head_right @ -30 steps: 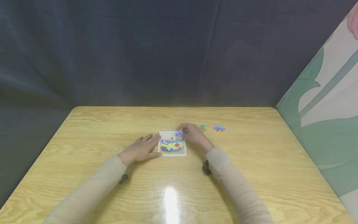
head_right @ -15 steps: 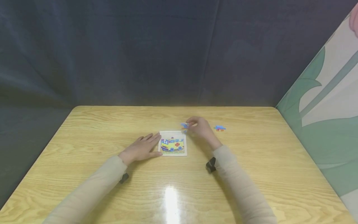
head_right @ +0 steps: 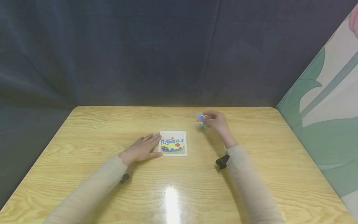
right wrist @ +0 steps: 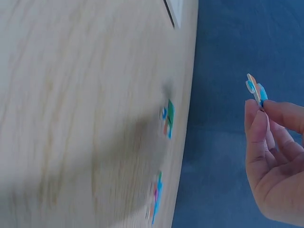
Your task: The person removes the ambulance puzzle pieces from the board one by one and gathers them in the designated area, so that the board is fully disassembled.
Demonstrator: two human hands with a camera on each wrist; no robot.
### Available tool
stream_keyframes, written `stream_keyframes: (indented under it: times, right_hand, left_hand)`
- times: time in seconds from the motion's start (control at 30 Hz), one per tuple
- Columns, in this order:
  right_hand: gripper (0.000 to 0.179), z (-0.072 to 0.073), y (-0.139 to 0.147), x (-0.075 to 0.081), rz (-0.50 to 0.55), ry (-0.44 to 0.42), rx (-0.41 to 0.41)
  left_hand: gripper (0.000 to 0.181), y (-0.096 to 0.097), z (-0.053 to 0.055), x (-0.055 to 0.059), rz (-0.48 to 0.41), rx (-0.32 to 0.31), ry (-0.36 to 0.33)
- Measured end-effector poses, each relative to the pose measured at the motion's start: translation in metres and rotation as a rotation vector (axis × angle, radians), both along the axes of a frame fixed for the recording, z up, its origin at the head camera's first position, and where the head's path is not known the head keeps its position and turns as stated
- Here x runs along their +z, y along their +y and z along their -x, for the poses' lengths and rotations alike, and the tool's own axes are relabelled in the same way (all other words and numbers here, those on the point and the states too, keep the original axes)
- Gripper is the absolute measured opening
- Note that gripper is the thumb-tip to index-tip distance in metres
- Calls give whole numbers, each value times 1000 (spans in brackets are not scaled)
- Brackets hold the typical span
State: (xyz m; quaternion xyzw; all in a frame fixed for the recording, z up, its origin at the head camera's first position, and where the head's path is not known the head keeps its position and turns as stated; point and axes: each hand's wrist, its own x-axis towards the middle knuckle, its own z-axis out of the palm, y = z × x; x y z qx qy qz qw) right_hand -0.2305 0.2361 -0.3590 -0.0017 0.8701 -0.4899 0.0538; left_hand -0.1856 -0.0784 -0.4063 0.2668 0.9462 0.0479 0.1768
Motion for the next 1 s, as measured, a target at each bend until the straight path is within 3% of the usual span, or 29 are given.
stream_keyframes:
  times: [0.2, 0.5, 1.0]
  right_hand:
    - [45, -3, 20, 3, 75, -23, -44]
    - [46, -6, 45, -1, 92, -25, -72]
    - [47, -4, 89, -18, 40, -78, -155]
  left_hand:
    - [80, 0, 0, 0, -10, -1, -1]
    - [80, 0, -1, 0, -8, 2, -5]
    - [80, 0, 1, -2, -7, 2, 1]
